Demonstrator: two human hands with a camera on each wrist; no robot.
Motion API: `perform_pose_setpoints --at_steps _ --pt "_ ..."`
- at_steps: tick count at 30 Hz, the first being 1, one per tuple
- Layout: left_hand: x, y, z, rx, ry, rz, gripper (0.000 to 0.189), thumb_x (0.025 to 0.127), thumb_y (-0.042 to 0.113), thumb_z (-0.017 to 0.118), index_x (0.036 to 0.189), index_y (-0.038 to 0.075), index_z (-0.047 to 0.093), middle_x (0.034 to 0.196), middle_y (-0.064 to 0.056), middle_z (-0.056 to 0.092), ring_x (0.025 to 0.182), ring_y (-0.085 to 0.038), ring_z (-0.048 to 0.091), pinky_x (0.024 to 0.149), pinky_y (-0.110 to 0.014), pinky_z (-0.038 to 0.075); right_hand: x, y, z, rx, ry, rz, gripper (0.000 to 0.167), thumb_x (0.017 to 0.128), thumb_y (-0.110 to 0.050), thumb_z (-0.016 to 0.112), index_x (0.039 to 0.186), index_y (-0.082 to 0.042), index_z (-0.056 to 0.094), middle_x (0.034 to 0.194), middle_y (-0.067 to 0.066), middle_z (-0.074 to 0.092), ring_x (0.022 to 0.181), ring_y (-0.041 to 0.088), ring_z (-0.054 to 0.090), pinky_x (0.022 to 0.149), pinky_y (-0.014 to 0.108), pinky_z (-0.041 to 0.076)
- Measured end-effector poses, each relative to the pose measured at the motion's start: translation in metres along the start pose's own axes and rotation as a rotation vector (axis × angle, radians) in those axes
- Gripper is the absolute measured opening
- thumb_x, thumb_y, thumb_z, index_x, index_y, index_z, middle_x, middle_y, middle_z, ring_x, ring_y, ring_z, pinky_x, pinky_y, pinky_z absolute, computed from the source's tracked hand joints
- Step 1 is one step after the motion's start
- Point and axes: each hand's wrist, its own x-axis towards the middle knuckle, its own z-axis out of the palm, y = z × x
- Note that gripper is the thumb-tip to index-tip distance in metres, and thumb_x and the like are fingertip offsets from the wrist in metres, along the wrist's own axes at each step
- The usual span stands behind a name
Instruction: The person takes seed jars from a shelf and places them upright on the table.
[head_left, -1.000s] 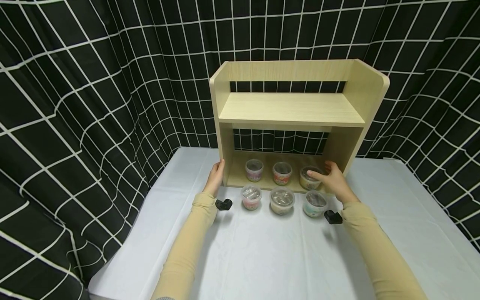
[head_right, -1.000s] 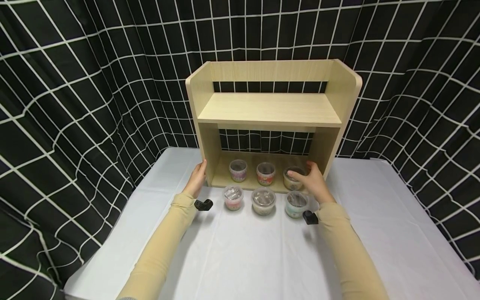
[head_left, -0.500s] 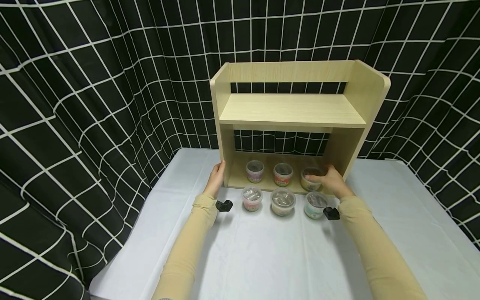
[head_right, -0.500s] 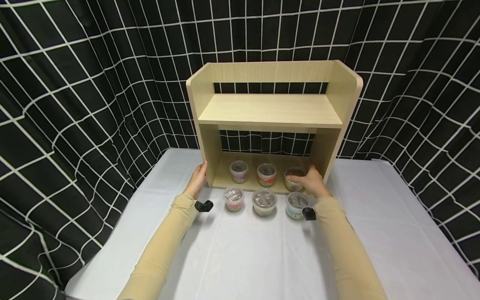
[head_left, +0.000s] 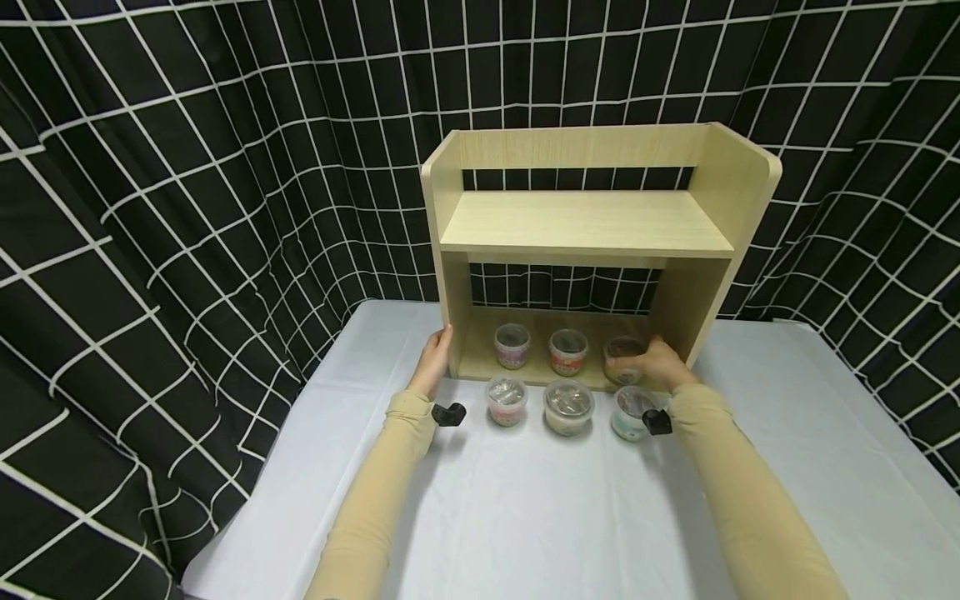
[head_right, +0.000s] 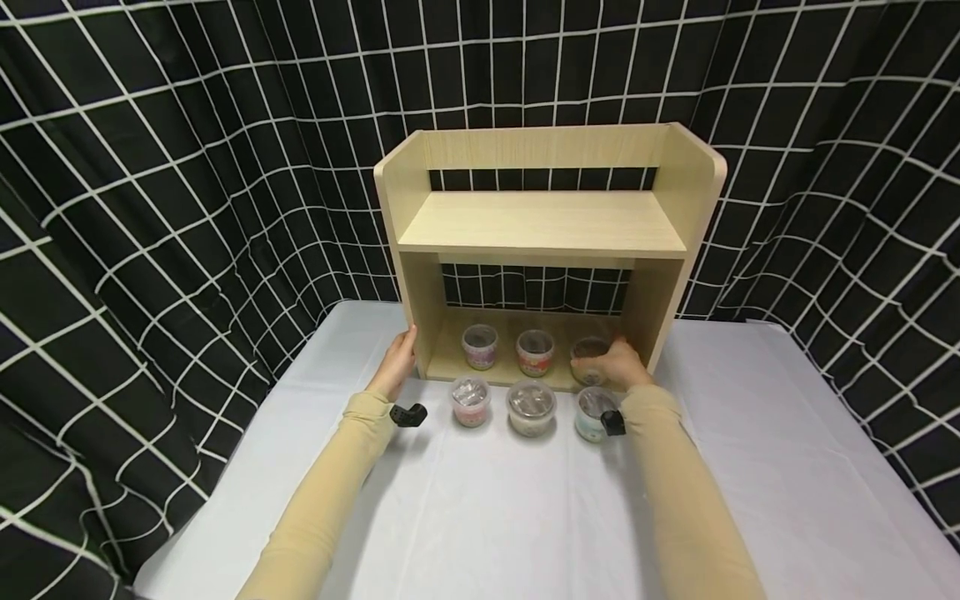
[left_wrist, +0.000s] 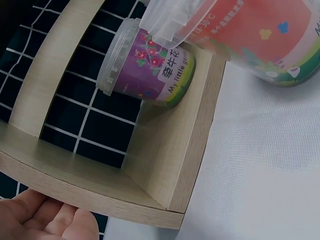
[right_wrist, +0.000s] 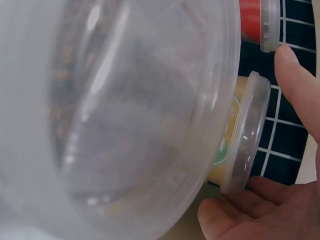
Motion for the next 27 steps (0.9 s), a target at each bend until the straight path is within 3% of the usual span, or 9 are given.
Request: perform_pose_setpoints --at_steps 6,14,27 --pt "-0.0009 -0.0005 -0.0001 -0.001 -0.014 -0.005 0.067 0.097 0.051 0.038 0.140 0.000 0.031 0.145 -0.019 0.028 0.133 -0.032 0.024 0.108 -0.045 0.019 0.0028 -0.0002 0.0021 0.009 -0.023 -0.003 0.113 0.081 -0.034 0.072 0.134 0.021 -0.011 0.140 0.042 -0.002 0.130 0.052 0.006 0.106 0.055 0.014" --pt "-0.0023 0.0027 0.0007 -0.017 -0.024 -0.006 0.066 0.098 0.049 0.036 0.141 0.000 0.028 0.146 -0.019 0.026 0.135 -0.031 0.020 0.109 -0.043 0.018 0.0070 -0.0011 0.0038 -0.054 0.022 0.002 0.100 0.079 -0.027 0.074 0.132 0.025 0.006 0.134 0.044 0.019 0.125 0.052 0.023 0.104 0.054 0.023" --pt "-0.0025 0.0021 -0.0003 -0.016 -0.033 -0.013 0.067 0.098 0.050 0.036 0.142 0.001 0.027 0.147 -0.018 0.025 0.135 -0.031 0.020 0.109 -0.043 0.017 0.0058 0.0016 0.0035 -0.095 0.046 0.017 0.103 0.081 -0.027 0.071 0.135 0.022 -0.002 0.137 0.044 0.014 0.126 0.053 0.019 0.104 0.055 0.021"
